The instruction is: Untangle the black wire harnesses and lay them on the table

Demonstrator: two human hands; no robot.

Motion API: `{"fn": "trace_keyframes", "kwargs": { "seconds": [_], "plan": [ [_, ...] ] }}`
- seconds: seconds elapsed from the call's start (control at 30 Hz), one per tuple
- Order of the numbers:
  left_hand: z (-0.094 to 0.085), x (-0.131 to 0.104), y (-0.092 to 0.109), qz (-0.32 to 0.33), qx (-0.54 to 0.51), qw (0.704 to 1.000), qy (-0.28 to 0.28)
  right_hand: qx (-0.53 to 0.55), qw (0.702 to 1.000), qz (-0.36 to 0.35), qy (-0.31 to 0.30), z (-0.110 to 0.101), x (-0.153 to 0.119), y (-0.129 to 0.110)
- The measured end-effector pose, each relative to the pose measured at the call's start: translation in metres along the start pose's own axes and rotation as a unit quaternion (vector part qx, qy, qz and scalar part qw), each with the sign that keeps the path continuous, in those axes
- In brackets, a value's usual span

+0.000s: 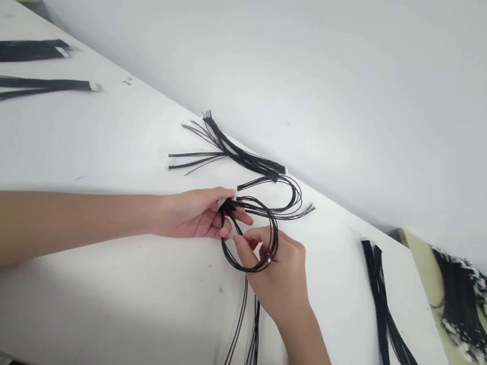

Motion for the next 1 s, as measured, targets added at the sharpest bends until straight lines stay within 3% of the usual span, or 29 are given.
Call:
{"fn": "trace_keyframes", "kwargs": {
  "seconds": [0.13,0.27,0.33,0.4,0.5,0.6,0.67,0.73,0.87,1.0],
  "plan": [
    [0.0,0.001,0.0,0.008,-0.001,1.0,-0.003,0.014,0.999,-0.001,0.037,-0.003,0.0,-0.001],
    [0.0,0.001,0.0,0.003,0.007,1.0,0.009,0.098,0.986,0.126,0.047,-0.007,0.002,0.007],
    [0.001,0.0,0.0,-0.002,0.014,1.0,0.011,0.201,0.956,0.214,0.015,-0.009,0.003,0.012],
    [0.002,0.0,0.001,-0.004,0.019,1.0,0.011,0.315,0.905,0.287,-0.005,-0.014,0.003,0.015],
    [0.003,0.0,0.001,-0.008,0.029,0.999,0.012,0.463,0.823,0.328,0.033,-0.028,0.006,0.018],
    [0.004,-0.001,0.002,-0.015,0.04,0.999,0.017,0.593,0.751,0.274,0.102,-0.044,0.011,0.02],
    [0.003,-0.001,0.002,-0.018,0.042,0.999,0.02,0.641,0.721,0.217,0.15,-0.051,0.015,0.023],
    [0.003,-0.001,0.002,-0.018,0.042,0.999,0.022,0.638,0.723,0.176,0.196,-0.055,0.016,0.026],
    [0.003,-0.001,0.002,-0.021,0.046,0.998,0.034,0.563,0.77,0.11,0.279,-0.058,0.018,0.027],
    [0.004,0.0,0.001,-0.014,0.052,0.998,0.029,0.596,0.749,0.072,0.282,-0.057,0.019,0.024]
  ]
}}
Point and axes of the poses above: each hand's wrist, its own x-axis towards the middle knuckle, its own z-axis out of the palm, y = z × x, the point moved 4 cm from there along x, towards the middle knuckle, and after that the axes turned 12 degrees about x, right-handed, at the moved point
